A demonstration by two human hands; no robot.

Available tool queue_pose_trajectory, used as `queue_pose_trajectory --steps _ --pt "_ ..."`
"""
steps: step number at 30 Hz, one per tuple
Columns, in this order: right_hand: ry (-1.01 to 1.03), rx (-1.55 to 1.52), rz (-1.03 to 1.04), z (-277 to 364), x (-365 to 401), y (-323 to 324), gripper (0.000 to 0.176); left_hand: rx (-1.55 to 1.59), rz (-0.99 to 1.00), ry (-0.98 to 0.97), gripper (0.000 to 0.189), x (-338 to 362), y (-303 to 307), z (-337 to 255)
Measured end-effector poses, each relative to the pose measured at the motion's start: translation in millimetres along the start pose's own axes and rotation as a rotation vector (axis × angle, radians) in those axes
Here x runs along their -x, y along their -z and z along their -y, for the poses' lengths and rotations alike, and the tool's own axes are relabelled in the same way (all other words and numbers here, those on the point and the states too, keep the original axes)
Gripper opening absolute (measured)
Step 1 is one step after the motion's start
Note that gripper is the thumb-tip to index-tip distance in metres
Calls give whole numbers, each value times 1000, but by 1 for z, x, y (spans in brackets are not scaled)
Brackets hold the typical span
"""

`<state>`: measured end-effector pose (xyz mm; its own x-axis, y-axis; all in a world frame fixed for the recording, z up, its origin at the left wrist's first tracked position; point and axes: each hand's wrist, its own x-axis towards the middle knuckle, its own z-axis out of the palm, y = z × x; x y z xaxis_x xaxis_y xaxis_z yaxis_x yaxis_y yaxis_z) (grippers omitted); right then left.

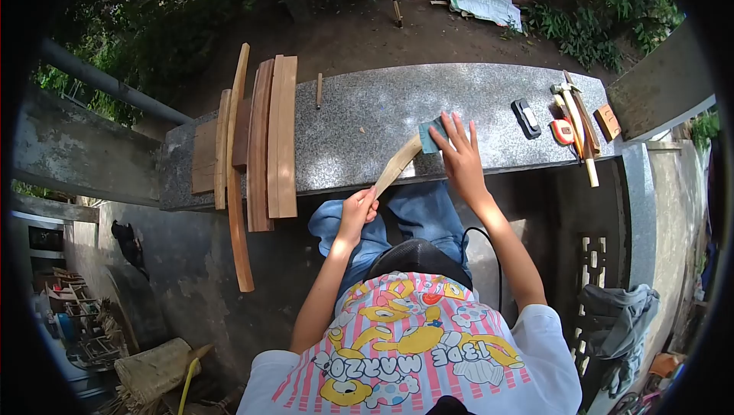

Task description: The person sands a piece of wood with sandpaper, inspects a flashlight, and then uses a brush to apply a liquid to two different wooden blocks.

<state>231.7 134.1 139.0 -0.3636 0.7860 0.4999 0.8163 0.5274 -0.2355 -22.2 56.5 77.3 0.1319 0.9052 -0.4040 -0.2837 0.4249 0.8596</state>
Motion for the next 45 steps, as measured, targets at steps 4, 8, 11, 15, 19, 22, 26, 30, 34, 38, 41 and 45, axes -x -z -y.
queue_pose_trajectory --steps 4,8,11,15,19,22,26,30,34,38,41,45 --pt "224 23 194 18 0 -69 60 92 31 1 33 -1 21 3" --pt "297 -225 300 55 10 -85 59 242 2 -23 41 1 23 4" --pt "451 -314 281 69 15 -74 60 256 6 -74 44 -7 29 26" --pt "315 -239 274 28 18 -71 62 275 56 -41 44 -1 20 12" --pt "240 -132 209 19 22 -66 61 248 74 -43 40 -2 14 8" --pt "313 -255 230 49 30 -77 60 299 113 -52 36 -6 12 12" --pt "404 -221 194 55 30 -78 56 334 97 -62 35 -4 19 20" --pt "159 -102 94 13 27 -73 56 306 87 -45 36 4 11 7" --pt "193 -167 164 30 31 -75 58 273 86 -37 35 -1 9 11" --pt "407 -242 252 51 35 -79 57 304 120 -44 33 -2 17 17" --pt "212 -99 180 18 27 -78 58 264 70 -13 33 4 13 7" --pt "93 -58 107 1 23 -79 59 229 81 -16 35 1 14 10"
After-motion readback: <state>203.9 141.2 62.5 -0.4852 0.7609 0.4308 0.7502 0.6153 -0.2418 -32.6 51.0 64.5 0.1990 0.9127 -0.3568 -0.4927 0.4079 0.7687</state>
